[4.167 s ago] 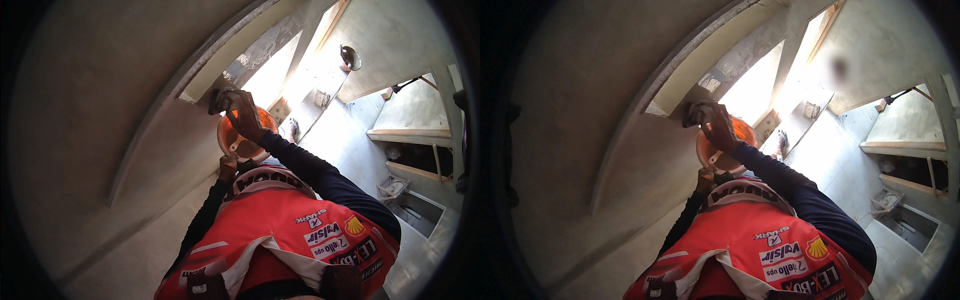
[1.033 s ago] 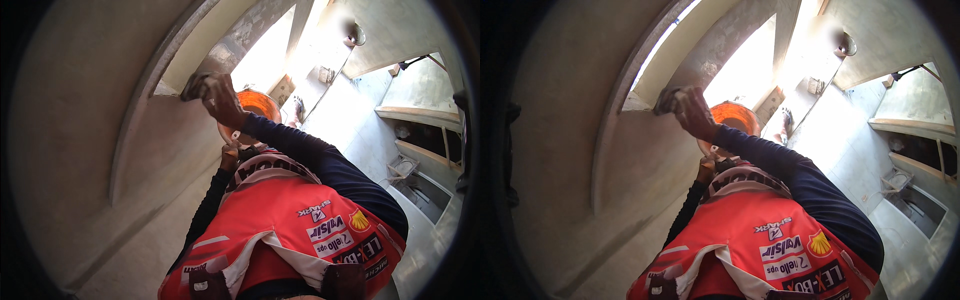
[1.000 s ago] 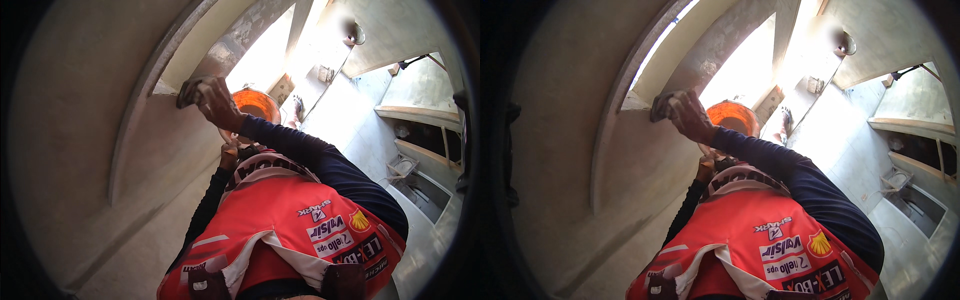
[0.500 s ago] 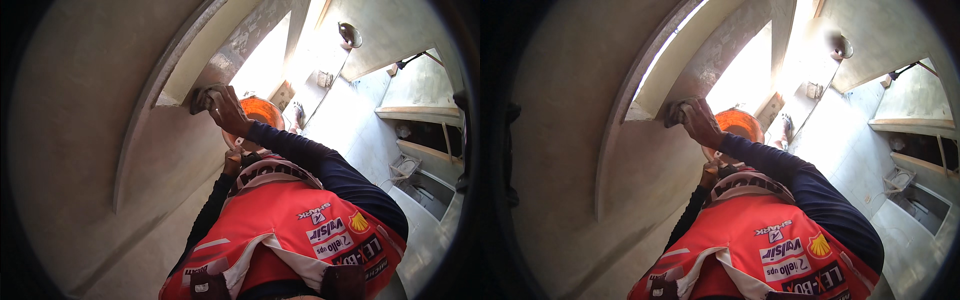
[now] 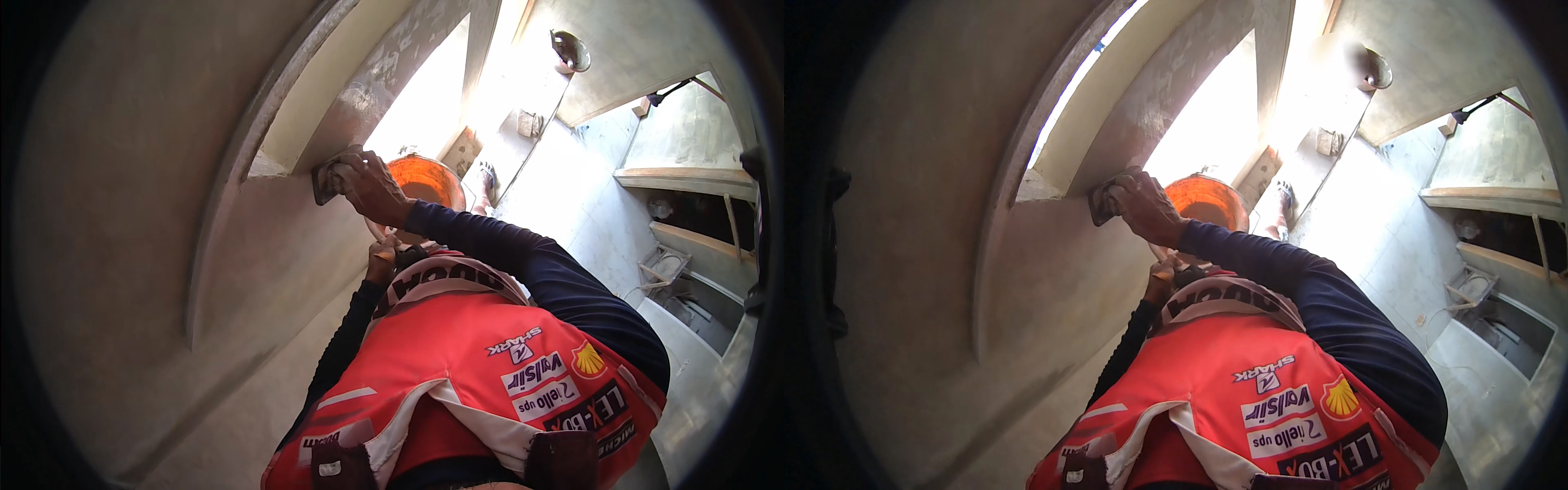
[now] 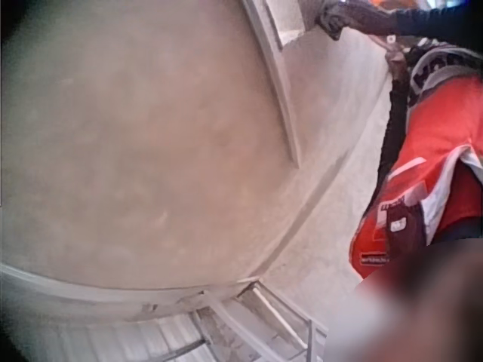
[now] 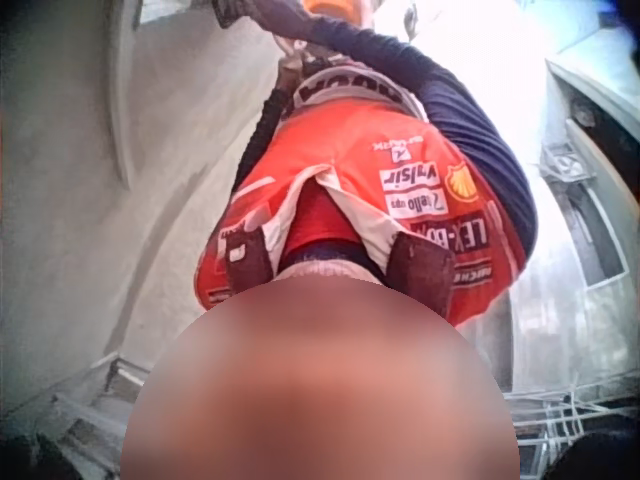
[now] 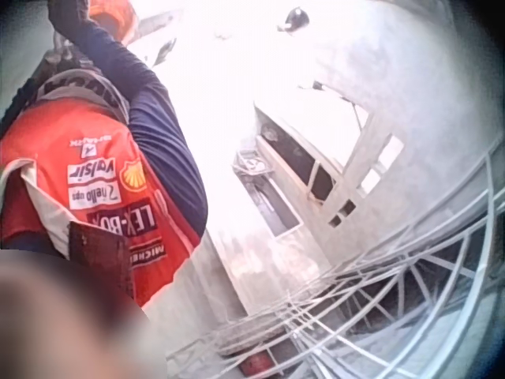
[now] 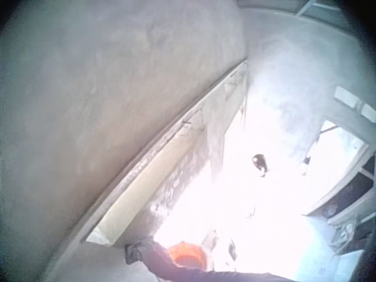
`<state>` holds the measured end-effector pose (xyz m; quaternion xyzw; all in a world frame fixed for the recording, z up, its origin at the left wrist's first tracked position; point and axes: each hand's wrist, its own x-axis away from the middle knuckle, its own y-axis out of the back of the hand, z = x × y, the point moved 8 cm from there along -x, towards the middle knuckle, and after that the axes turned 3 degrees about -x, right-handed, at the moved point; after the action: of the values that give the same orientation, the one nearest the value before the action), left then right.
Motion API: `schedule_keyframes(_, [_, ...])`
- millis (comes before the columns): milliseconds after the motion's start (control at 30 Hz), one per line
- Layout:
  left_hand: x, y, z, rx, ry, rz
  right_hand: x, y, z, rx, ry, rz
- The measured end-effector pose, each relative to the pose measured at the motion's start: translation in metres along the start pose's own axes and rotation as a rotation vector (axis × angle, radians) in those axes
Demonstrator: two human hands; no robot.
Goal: The person scoops plaster from a bucket with a trowel and applies it to a wall surface near a window frame, smoothing the material with repeated strokes. The person works continuously on the same wall area throughout the clip.
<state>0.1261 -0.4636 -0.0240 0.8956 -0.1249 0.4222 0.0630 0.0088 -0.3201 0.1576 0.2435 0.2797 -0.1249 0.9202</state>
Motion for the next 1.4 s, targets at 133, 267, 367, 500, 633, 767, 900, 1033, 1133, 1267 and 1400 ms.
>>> schedule_keyframes(133, [-0.005, 0.001, 0.000, -0.093, -0.096, 0.003, 0.000, 0.005, -0.003, -0.074, -0.071, -0.076])
schedule_keyframes(267, [-0.016, 0.008, 0.021, 0.019, 0.084, -0.005, 0.004, -0.021, -0.001, 0.077, 0.054, 0.216])
schedule_keyframes(367, [-0.017, 0.008, -0.005, -0.390, -0.323, 0.057, 0.010, 0.009, -0.022, -0.040, -0.138, -0.222])
schedule_keyframes(500, [-0.016, 0.005, -0.008, -0.634, -0.583, 0.190, 0.012, 0.001, 0.003, 0.101, 0.158, -0.082])
schedule_keyframes(633, [-0.018, -0.002, -0.006, -0.966, -0.871, 0.259, -0.004, 0.030, -0.026, -0.091, -0.114, -0.076])
schedule_keyframes(767, [-0.035, 0.005, 0.005, -0.595, -0.558, 0.269, -0.022, 0.089, -0.074, -0.090, -0.323, -0.442])
schedule_keyframes(900, [-0.032, 0.000, 0.004, -0.425, -0.298, 0.269, -0.039, 0.076, -0.067, -0.027, -0.004, -0.225])
schedule_keyframes(1033, [-0.011, -0.014, -0.029, -0.868, -0.722, 0.235, -0.025, 0.076, -0.098, -0.014, -0.424, -0.289])
schedule_keyframes(1133, [0.000, -0.020, -0.035, -0.962, -0.968, 0.274, -0.021, 0.102, -0.093, 0.028, -0.295, -0.555])
schedule_keyframes(1267, [-0.021, -0.013, -0.022, -0.832, -0.727, 0.336, -0.030, 0.081, -0.067, 0.047, 0.120, -0.244])
schedule_keyframes(1400, [-0.024, -0.004, -0.020, -0.747, -0.640, 0.236, -0.019, 0.092, -0.099, 0.015, -0.346, -0.425])
